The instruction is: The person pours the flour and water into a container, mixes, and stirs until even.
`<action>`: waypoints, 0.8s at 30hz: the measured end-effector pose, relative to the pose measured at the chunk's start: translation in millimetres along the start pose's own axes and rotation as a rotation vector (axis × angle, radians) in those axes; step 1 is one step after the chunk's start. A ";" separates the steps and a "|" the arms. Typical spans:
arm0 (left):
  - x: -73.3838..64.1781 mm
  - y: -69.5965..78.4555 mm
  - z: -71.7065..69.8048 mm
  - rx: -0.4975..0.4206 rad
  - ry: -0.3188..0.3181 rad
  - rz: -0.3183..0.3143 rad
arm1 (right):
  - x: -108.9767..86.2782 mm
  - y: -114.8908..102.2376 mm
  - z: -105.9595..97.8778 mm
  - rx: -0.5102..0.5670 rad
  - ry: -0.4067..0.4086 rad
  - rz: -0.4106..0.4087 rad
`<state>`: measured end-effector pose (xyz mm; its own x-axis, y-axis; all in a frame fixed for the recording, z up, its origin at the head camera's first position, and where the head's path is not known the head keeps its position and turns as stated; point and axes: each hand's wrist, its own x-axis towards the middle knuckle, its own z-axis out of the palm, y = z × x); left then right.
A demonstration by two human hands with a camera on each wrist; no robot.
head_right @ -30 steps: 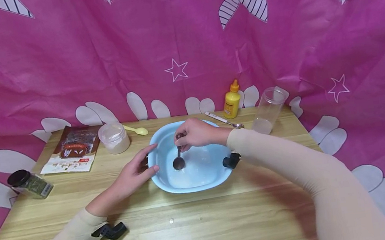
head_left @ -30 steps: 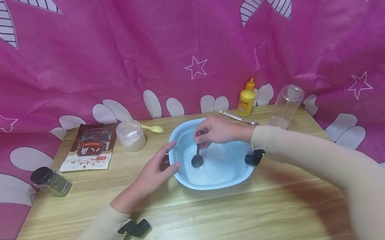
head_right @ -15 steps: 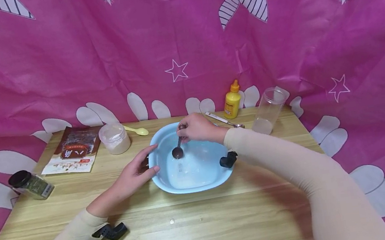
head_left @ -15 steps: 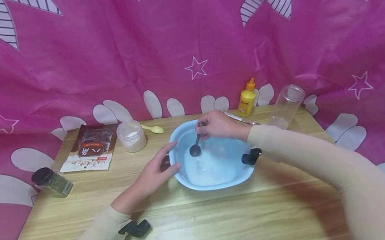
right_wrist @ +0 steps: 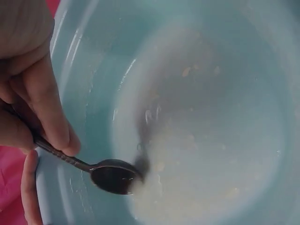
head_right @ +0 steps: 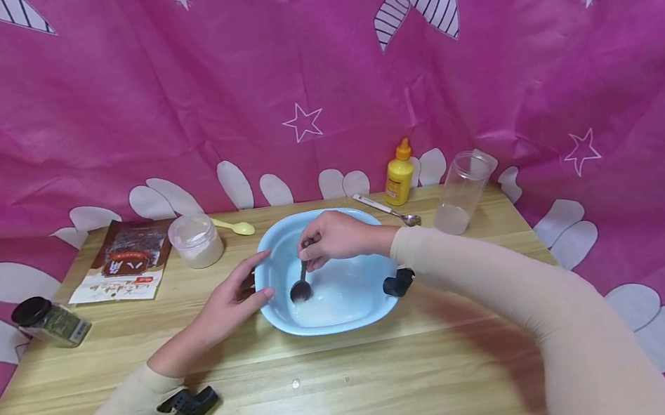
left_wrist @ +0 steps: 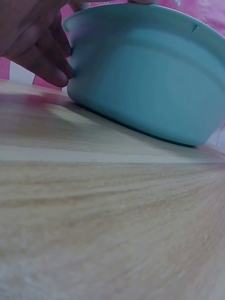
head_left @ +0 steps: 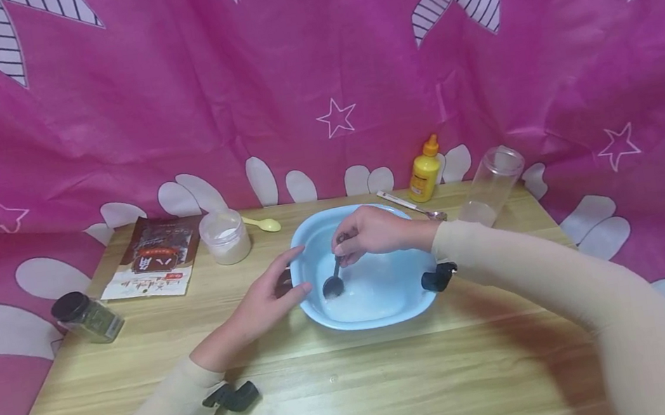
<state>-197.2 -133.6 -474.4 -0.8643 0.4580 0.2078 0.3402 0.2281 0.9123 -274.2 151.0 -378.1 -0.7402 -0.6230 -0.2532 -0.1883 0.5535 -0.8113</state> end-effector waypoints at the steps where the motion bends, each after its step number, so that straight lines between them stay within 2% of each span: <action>1: 0.1 0.2 0.0 0.002 0.000 -0.002 | -1.3 -1.7 -0.8 -0.020 -0.006 0.011; 7: -0.2 0.5 -0.3 0.015 0.003 -0.008 | -7.4 -7.6 -8.1 -0.208 0.007 0.061; 12: -0.6 -1.4 -0.5 0.004 0.006 -0.003 | -6.5 -4.5 -6.8 -0.099 -0.064 0.069; 14: -0.7 -2.1 -0.6 -0.005 0.006 0.002 | -5.0 -2.7 -7.1 -0.082 -0.030 0.061; 17: -0.8 -1.8 -0.8 -0.012 0.009 0.003 | -3.0 0.6 -11.6 -0.162 0.074 0.052; 19: -0.8 -1.3 -0.8 -0.013 0.009 0.001 | -3.9 1.7 -17.0 -0.217 0.101 0.068; 21: -0.7 -1.2 -1.0 -0.008 0.009 0.000 | -5.3 4.4 -21.4 -0.213 0.076 0.081; 24: -0.3 -0.2 -1.5 -0.002 0.007 0.002 | -7.5 8.4 -23.8 -0.124 0.017 0.082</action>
<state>-197.5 -135.0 -474.1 -0.8662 0.4524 0.2122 0.3414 0.2256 0.9124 -285.6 173.4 -370.5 -0.7672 -0.5640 -0.3055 -0.2048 0.6667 -0.7166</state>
